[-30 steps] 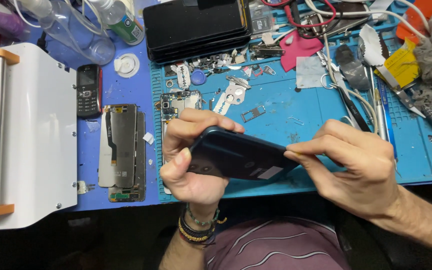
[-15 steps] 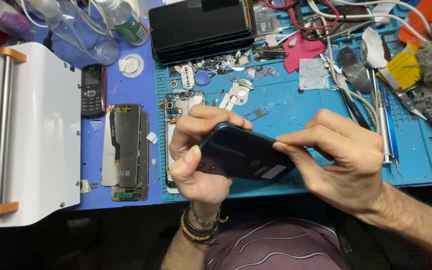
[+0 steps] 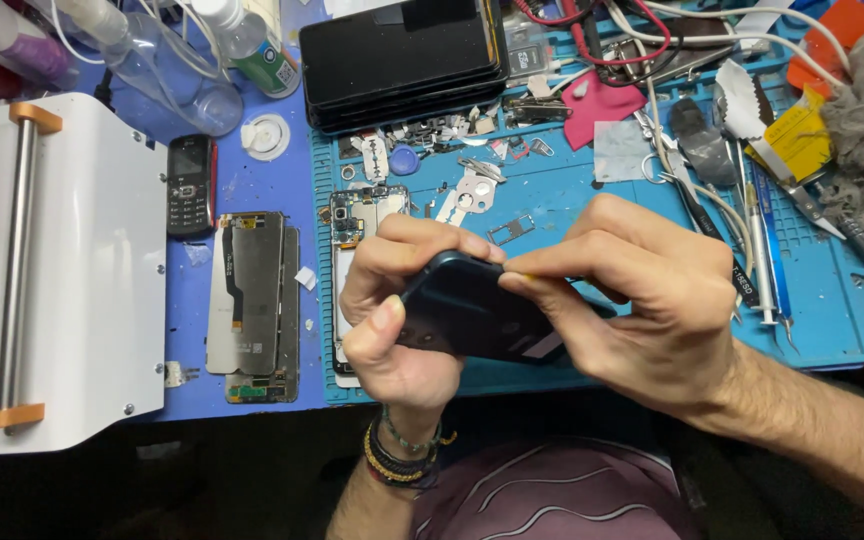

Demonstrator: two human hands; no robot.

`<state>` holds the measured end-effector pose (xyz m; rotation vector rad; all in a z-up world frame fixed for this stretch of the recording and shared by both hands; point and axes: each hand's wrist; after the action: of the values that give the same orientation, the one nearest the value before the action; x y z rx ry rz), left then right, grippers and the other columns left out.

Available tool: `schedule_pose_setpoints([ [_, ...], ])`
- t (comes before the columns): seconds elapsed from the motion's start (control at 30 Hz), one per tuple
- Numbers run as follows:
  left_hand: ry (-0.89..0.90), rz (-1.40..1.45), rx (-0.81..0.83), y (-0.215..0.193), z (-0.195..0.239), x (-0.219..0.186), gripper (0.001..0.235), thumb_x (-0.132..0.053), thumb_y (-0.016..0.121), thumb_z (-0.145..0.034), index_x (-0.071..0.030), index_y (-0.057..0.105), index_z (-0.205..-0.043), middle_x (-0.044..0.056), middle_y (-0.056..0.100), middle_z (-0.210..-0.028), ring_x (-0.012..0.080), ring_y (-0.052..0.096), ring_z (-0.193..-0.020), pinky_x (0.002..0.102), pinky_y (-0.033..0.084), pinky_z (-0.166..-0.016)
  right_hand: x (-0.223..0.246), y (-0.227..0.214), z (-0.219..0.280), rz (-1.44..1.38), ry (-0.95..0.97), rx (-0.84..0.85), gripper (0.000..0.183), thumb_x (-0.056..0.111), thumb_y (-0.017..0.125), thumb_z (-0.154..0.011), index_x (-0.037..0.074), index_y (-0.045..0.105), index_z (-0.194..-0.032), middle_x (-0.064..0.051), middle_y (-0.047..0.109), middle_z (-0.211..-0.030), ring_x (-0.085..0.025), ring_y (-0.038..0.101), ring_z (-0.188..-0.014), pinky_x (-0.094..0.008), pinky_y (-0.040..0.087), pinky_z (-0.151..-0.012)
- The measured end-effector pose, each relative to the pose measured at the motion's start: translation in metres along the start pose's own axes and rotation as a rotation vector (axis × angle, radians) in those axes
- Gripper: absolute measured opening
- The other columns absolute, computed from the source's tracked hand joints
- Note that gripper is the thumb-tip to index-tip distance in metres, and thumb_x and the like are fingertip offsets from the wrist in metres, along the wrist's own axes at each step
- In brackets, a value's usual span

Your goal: Disassembling and cleaning a smartphone at a workbench.

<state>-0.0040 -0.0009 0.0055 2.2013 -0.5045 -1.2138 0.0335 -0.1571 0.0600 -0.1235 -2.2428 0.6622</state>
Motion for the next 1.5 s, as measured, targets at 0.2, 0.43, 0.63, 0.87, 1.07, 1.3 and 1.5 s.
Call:
schedule_pose_setpoints([
  [0.2,0.019,-0.093,-0.033,0.005,0.005,-0.006,0.031,-0.027,0.051,-0.089,-0.001,0.06,-0.104,0.017,0.059,-0.105,0.0285,0.062,-0.096,0.04,0.051,-0.092,0.018,0.001,-0.02,-0.052,-0.009,-0.008,0.016,-0.008,0.081,-0.075,0.001,0.073,-0.085,-0.004,0.056,-0.069,-0.011,0.045,-0.051,-0.024,0.036,-0.048],
  [0.43,0.017,-0.204,-0.02,0.006,0.004,-0.008,0.036,-0.028,0.05,-0.088,0.001,0.062,-0.104,0.018,0.062,-0.105,0.0273,0.062,-0.095,0.039,0.052,-0.09,0.017,-0.018,-0.026,0.003,-0.036,0.121,0.017,-0.004,0.08,-0.071,0.007,0.07,-0.08,-0.001,0.059,-0.068,-0.012,0.05,-0.049,-0.026,0.04,-0.045],
  [0.63,0.0,-0.108,0.028,0.006,0.003,-0.007,0.036,-0.028,0.049,-0.09,0.002,0.062,-0.106,0.017,0.061,-0.105,0.0288,0.065,-0.092,0.041,0.056,-0.088,0.012,-0.025,-0.015,0.059,-0.02,0.147,0.017,-0.002,0.08,-0.069,0.008,0.07,-0.079,0.001,0.06,-0.066,-0.011,0.05,-0.046,-0.027,0.039,-0.042],
  [0.87,-0.002,-0.043,0.011,0.002,0.002,-0.004,0.032,-0.026,0.05,-0.09,0.001,0.059,-0.104,0.017,0.059,-0.106,0.0295,0.063,-0.095,0.045,0.058,-0.088,0.001,-0.028,-0.004,0.063,0.027,0.187,0.016,-0.001,0.081,-0.069,0.008,0.071,-0.078,0.002,0.06,-0.065,-0.011,0.049,-0.046,-0.027,0.039,-0.042],
  [1.07,0.024,-0.005,-0.008,-0.005,0.002,0.0,0.03,-0.024,0.047,-0.089,0.001,0.058,-0.104,0.017,0.057,-0.105,0.0296,0.062,-0.096,0.047,0.058,-0.086,-0.009,-0.028,0.008,0.08,0.052,0.212,0.015,0.0,0.08,-0.069,0.008,0.07,-0.078,0.002,0.058,-0.063,-0.011,0.049,-0.045,-0.028,0.039,-0.042],
  [1.3,0.018,0.048,-0.019,-0.008,0.002,-0.001,0.029,-0.022,0.049,-0.09,0.001,0.057,-0.104,0.017,0.056,-0.106,0.0294,0.061,-0.097,0.047,0.057,-0.088,-0.015,-0.029,0.016,0.157,0.056,0.228,0.016,0.002,0.08,-0.07,0.008,0.071,-0.082,0.003,0.06,-0.064,-0.012,0.046,-0.042,-0.029,0.036,-0.041],
  [1.5,0.024,-0.016,-0.025,-0.003,0.001,0.0,0.032,-0.025,0.048,-0.091,0.002,0.059,-0.105,0.018,0.059,-0.108,0.0304,0.063,-0.094,0.045,0.058,-0.088,-0.023,-0.032,0.035,0.172,0.084,0.155,0.019,-0.001,0.08,-0.07,0.008,0.076,-0.087,0.001,0.064,-0.064,-0.01,0.048,-0.045,-0.026,0.036,-0.041],
])
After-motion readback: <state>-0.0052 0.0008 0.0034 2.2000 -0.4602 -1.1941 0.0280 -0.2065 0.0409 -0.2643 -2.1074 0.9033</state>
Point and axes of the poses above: each hand's wrist, its own z-axis away from the middle knuckle, its own y-axis out of the palm, x = y × z
